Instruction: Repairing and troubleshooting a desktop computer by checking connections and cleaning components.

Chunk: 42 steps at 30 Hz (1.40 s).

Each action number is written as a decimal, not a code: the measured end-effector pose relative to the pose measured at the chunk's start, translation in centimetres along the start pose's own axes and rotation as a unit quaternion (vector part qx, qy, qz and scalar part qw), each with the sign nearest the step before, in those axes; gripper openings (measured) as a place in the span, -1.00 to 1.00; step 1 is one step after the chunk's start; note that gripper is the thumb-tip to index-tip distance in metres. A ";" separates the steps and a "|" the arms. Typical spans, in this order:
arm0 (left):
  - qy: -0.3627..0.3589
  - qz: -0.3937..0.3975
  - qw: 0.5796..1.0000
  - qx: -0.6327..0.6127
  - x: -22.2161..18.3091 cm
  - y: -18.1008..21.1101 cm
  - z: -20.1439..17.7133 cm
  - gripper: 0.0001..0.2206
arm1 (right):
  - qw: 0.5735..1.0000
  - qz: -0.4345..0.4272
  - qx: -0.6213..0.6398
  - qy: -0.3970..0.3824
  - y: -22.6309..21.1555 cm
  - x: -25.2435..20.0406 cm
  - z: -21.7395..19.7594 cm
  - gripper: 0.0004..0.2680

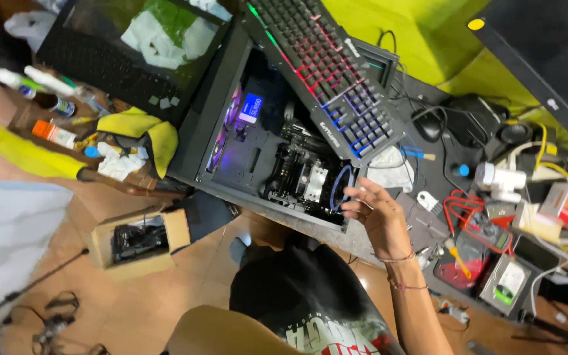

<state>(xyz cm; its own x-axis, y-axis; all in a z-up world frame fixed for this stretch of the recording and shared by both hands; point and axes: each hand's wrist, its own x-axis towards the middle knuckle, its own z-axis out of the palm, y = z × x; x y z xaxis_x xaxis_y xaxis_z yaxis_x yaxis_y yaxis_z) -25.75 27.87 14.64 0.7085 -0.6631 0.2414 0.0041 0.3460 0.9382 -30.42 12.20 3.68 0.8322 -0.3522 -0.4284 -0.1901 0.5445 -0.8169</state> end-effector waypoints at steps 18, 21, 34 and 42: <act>0.356 -0.390 0.845 0.083 -16.4 -22.9 -18.5 -0.66 | 0.948 0.179 -0.183 -0.189 11.6 -1.3 13.6 -0.86; 0.302 -0.416 0.846 0.142 -16.5 -17.8 -19.1 -0.56 | 0.931 0.217 -0.252 -0.152 16.4 -0.4 13.6 -0.87; 0.256 -0.400 0.878 0.058 -14.9 -22.3 -21.9 -0.31 | 0.903 0.232 -0.342 -0.119 18.8 -1.7 12.8 -0.77; 0.268 -0.403 0.874 0.035 -15.0 -23.7 -21.5 -0.28 | 0.899 0.246 -0.349 -0.100 19.9 -1.3 10.4 -0.79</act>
<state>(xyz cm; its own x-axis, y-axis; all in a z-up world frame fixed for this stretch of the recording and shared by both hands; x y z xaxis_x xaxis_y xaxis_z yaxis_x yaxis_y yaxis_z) -21.34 43.91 -16.53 0.7246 -0.2601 -0.6381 0.6243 -0.1442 0.7677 -29.88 31.38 -8.00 0.6209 -0.0177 -0.7837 -0.7837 -0.0381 -0.6200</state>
